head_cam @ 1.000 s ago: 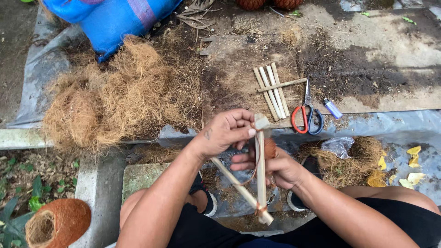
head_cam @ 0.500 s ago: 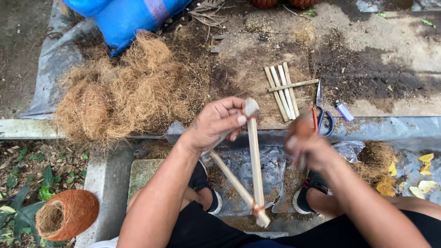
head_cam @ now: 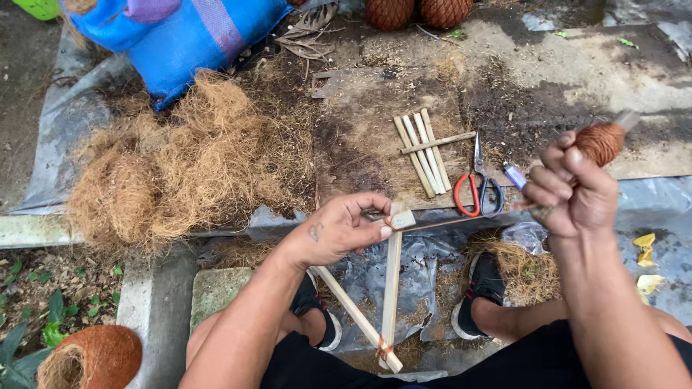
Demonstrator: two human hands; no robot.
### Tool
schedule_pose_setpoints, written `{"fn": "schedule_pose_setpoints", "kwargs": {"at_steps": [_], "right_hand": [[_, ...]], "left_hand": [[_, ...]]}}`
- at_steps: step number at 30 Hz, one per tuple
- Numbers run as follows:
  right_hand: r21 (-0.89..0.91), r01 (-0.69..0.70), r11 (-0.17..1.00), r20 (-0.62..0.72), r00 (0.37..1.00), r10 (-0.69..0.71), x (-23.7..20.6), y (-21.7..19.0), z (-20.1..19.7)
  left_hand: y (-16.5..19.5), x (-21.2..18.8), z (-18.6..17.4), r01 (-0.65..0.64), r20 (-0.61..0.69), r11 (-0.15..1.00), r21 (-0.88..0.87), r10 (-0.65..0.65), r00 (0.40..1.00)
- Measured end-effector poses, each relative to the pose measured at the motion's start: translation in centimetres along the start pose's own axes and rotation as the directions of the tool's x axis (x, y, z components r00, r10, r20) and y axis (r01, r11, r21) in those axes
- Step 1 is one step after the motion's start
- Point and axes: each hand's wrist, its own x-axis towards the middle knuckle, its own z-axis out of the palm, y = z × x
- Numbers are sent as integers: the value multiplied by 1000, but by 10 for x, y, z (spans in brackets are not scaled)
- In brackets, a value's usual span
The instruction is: The person sits on outdoor steps assembling a small tripod stand from wooden dowels. They align the legs, tie the joints with twine from a spool, cut the twine with scissors, and use a lighter to seal the twine ends while continuing to bind the joints.
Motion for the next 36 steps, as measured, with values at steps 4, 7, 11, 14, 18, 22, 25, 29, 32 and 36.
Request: {"fn": "schedule_pose_setpoints", "kwargs": {"at_steps": [4, 7, 11, 14, 18, 22, 25, 29, 32, 36], "right_hand": [[-837, -257, 483, -123, 949, 291, -2, -15, 43], [-974, -177, -139, -224, 815, 534, -9, 0, 73], [-951, -157, -265, -272, 831, 486, -9, -2, 95], [-970, -106, -219, -188, 900, 394, -5, 4, 93], [-969, -20, -248, -92, 956, 280, 2, 10, 76], [-962, 49, -269, -22, 967, 255, 4, 11, 60], [-950, 13, -312, -75, 960, 269, 8, 9, 56], [-944, 98, -316, 27, 975, 220, 14, 5, 72], [-911, 55, -408, -14, 986, 165, 12, -1, 99], [-935, 23, -354, -9, 996, 89, -9, 9, 138]], "left_hand": [[5, 0, 2, 4, 7, 998, 58, -5, 1000], [10, 3, 5, 17, 10, 933, 360, -22, 1000], [19, -2, 8, 56, 17, 956, 287, -64, 998], [21, -8, 17, 54, 59, 897, 439, -88, 994], [20, -10, 31, 63, 98, 922, 381, -108, 989], [25, -9, 39, 20, 102, 933, 360, -61, 993], [33, -8, 45, -31, 102, 849, 527, -27, 994], [36, -6, 53, 78, -64, 585, 807, -45, 997], [32, 0, 52, 233, -205, 492, 839, -111, 972], [21, 8, 45, 168, -241, 423, 890, 124, 963]]}}
